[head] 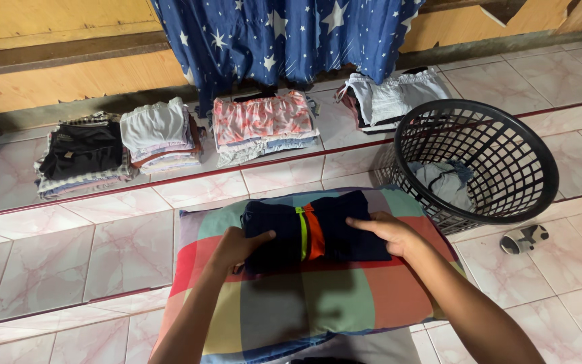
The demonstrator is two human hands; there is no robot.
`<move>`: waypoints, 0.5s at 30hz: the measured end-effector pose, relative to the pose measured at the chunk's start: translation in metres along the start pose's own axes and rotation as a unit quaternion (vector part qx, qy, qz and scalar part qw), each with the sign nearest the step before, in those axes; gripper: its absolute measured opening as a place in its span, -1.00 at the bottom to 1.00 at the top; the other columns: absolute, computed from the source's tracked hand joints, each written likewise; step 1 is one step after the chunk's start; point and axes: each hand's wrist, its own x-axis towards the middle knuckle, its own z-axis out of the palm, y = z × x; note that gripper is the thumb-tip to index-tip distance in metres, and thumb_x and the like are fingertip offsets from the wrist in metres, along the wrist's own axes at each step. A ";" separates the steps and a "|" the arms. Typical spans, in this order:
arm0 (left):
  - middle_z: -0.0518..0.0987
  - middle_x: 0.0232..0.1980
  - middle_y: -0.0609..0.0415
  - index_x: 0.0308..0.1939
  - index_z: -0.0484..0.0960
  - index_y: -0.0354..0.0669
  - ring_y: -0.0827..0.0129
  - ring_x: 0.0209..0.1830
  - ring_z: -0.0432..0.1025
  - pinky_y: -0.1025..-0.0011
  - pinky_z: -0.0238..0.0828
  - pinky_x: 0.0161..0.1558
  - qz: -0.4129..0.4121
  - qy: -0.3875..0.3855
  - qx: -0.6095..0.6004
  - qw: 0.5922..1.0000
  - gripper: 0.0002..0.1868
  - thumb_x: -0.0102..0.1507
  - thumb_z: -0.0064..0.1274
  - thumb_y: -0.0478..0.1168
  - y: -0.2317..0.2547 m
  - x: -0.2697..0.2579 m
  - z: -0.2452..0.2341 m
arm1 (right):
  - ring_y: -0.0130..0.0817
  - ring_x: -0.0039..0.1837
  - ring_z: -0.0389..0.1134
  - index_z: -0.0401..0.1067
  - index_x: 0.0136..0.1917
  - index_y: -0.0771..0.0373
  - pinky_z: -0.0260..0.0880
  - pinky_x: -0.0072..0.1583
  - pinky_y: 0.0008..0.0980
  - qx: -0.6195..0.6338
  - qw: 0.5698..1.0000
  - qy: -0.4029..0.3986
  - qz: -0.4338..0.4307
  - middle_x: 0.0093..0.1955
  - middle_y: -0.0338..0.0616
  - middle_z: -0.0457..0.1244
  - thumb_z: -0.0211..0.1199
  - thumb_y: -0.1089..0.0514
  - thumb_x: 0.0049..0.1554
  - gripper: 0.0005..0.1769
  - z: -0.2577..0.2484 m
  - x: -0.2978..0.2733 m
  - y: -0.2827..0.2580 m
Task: The person picks up several garments from a laundry basket and folds them one by one on a pillow, placing each folded item onto a stack.
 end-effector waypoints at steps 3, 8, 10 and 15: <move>0.42 -0.73 0.03 -0.61 0.55 -0.41 0.38 -0.86 0.20 0.34 0.02 -0.78 -0.029 -0.049 -0.005 0.998 -0.41 0.10 0.40 0.10 -0.005 0.005 -0.005 | -0.29 0.05 0.48 0.48 0.12 0.45 0.49 0.08 -0.41 0.086 0.995 -0.041 -0.001 0.07 0.02 0.42 0.48 0.11 -0.02 -0.49 0.004 -0.010 -0.008; 0.62 -0.33 0.05 -0.15 0.65 -0.30 0.45 -0.49 0.48 0.47 0.43 -0.48 0.027 -0.147 -0.214 0.965 -0.76 0.22 0.19 -0.19 -0.004 -0.007 -0.005 | -0.31 -0.12 0.47 0.39 0.08 0.42 0.55 -0.09 -0.41 0.207 0.974 -0.091 0.009 -0.06 -0.03 0.39 0.35 0.33 0.04 -0.67 0.002 -0.017 -0.010; 0.68 -0.20 0.00 -0.02 0.60 -0.33 0.36 -0.36 0.61 0.44 0.61 -0.36 0.012 -0.168 -0.310 0.936 -0.74 0.23 0.10 -0.30 -0.002 -0.010 -0.005 | -0.37 -0.21 0.43 0.38 0.05 0.37 0.46 -0.21 -0.46 0.199 0.975 -0.093 -0.009 -0.12 -0.09 0.37 0.34 0.34 0.05 -0.71 0.003 -0.016 -0.004; 0.64 -0.10 -0.02 0.07 0.51 -0.36 0.25 -0.24 0.57 0.35 0.62 -0.30 -0.050 -0.148 -0.385 0.909 -0.70 0.25 -0.02 -0.38 0.003 -0.004 -0.004 | -0.47 -0.37 0.30 0.39 0.01 0.26 0.24 -0.39 -0.50 0.193 0.974 -0.118 -0.032 -0.22 -0.16 0.32 0.35 0.34 0.04 -0.74 -0.003 -0.004 -0.004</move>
